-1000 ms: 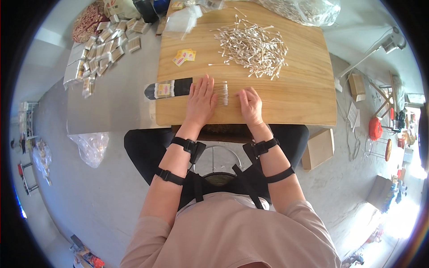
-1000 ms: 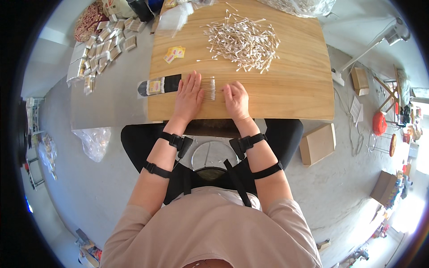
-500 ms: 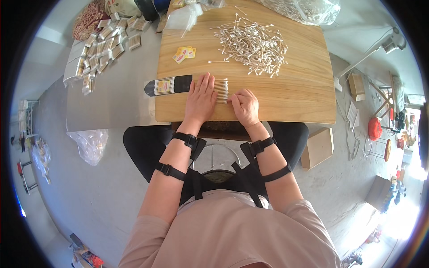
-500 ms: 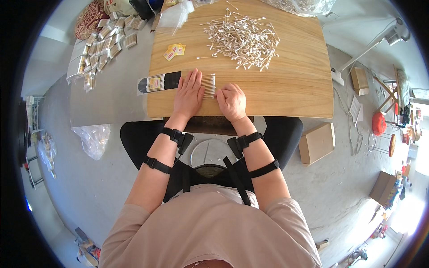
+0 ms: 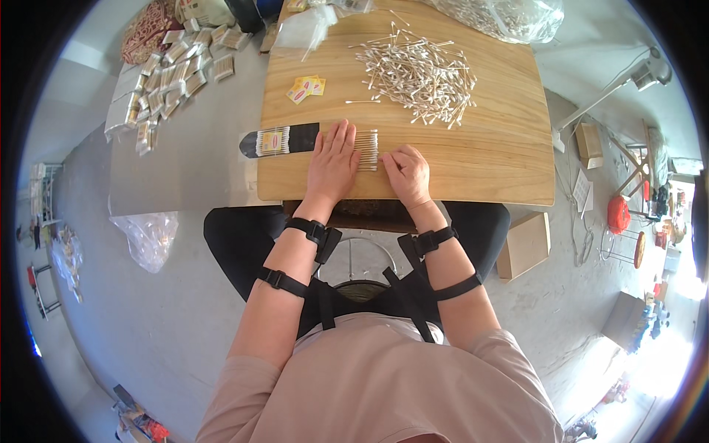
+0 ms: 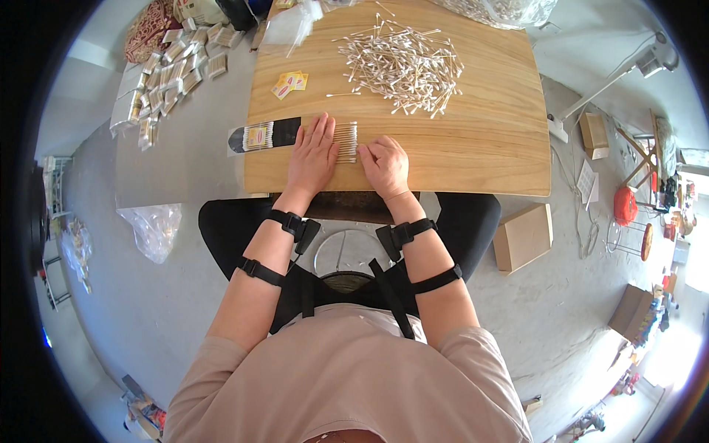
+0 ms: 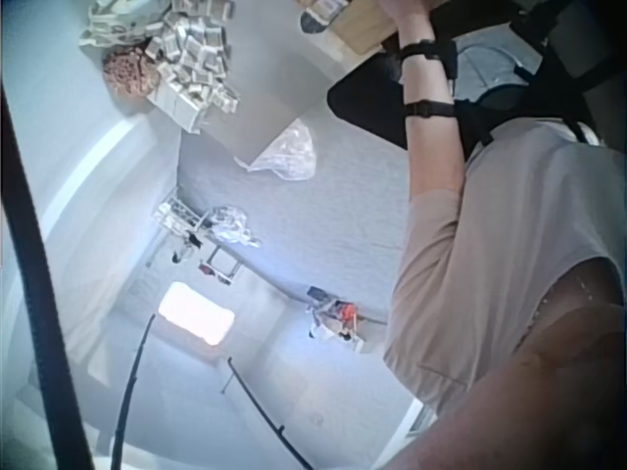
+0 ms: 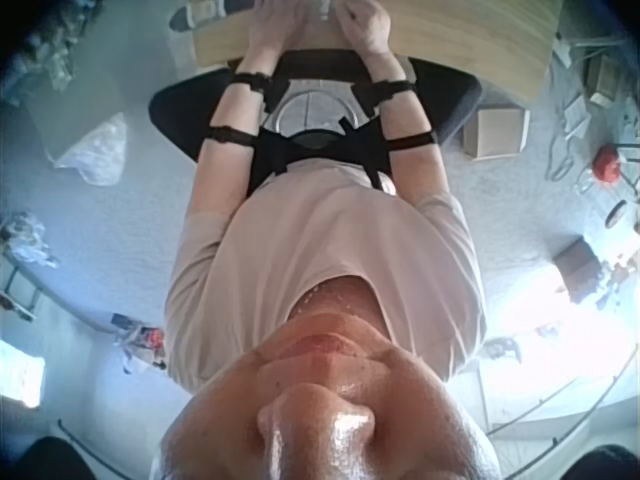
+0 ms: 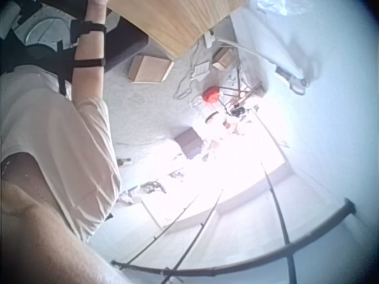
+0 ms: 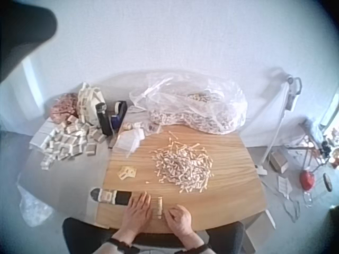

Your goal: Arrange cotton swabs neatly into a alignment jig before packaging.

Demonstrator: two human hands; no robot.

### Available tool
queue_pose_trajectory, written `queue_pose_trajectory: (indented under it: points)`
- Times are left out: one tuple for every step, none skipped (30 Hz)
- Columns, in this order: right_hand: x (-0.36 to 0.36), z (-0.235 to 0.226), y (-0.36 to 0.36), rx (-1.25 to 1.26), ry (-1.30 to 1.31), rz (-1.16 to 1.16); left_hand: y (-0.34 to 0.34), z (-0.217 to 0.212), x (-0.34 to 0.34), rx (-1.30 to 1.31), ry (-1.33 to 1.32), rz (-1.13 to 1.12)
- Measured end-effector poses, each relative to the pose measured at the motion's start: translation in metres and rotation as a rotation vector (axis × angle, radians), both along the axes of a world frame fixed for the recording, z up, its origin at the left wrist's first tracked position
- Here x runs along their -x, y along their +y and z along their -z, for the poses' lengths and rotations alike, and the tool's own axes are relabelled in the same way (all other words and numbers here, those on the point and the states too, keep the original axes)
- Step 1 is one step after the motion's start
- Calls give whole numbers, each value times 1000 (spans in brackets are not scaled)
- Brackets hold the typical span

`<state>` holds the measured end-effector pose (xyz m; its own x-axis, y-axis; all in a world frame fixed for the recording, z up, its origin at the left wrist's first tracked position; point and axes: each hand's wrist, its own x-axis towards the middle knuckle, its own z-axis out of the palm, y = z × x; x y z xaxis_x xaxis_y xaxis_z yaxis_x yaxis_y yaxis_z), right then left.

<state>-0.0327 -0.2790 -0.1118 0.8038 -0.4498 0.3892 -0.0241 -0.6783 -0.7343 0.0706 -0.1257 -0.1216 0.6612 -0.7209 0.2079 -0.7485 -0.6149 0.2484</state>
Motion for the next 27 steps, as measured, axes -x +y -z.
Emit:
queue_pose_trajectory:
  points:
    - [0, 0, 0, 20, -1, -1, 0, 0, 0, 6, -2, 2]
    - [0, 0, 0, 40, -3, -3, 0, 0, 0, 12, -4, 4]
    - [-1, 0, 1, 41, -3, -4, 0, 0, 0, 12, -4, 3]
    - [-1, -1, 1, 51, -1, -3, 0, 0, -1, 16, -8, 2]
    - [-1, -1, 2, 61, 2, -2, 0, 0, -1, 20, -11, 2]
    - [-1, -1, 1, 62, 2, -1, 0, 0, -1, 21, -11, 2]
    - [-1, 0, 0, 63, 9, -9, 0, -1, -1, 21, -10, 2]
    - [-1, 0, 0, 65, 16, -16, -1, -1, 0, 21, -9, 3]
    - [-1, 0, 0, 65, 17, -16, -1, -1, 0, 22, -8, 3]
    - [-1, -1, 0, 55, 8, -4, -1, -1, 0, 23, -9, 3]
    - [-2, -1, 1, 44, -1, 9, -1, -1, 0, 25, -9, 3]
    - [-2, -1, 1, 44, -2, 8, 0, -1, 0, 25, -9, 3]
    - [-2, -1, 2, 45, 5, 10, 0, -1, 0, 18, -16, 2]
    - [-3, -1, 2, 46, 11, 12, 0, 0, 0, 11, -23, 2]
    - [-3, -1, 2, 46, 11, 12, 0, 0, 0, 11, -23, 2]
    - [-3, 0, 2, 52, 10, 17, 0, 0, 0, 12, -26, 2]
    - [-3, 0, 3, 57, 9, 22, 0, 1, 0, 13, -28, 2]
    - [-3, 0, 3, 57, 9, 22, 0, 1, 0, 13, -28, 2]
    - [-4, 1, 3, 69, 5, 23, 0, 1, 0, 11, -32, 3]
    - [-4, 1, 3, 80, 2, 24, 0, 1, 0, 9, -36, 5]
    - [-4, 1, 3, 80, 2, 24, 0, 0, 0, 9, -36, 5]
    - [-3, 0, 2, 81, 10, 21, 0, -1, 0, 9, -35, 6]
    - [-3, 0, 2, 83, 17, 19, 0, -1, 0, 10, -34, 6]
    - [-3, 0, 2, 83, 17, 19, 0, -1, 0, 10, -35, 6]
    - [-3, 0, 2, 75, 12, 17, -1, -2, 0, 6, -33, 6]
    - [-3, 0, 2, 68, 7, 16, -1, -2, 0, 2, -31, 6]
    - [-4, -1, 2, 68, 6, 15, -1, -1, 0, 2, -32, 5]
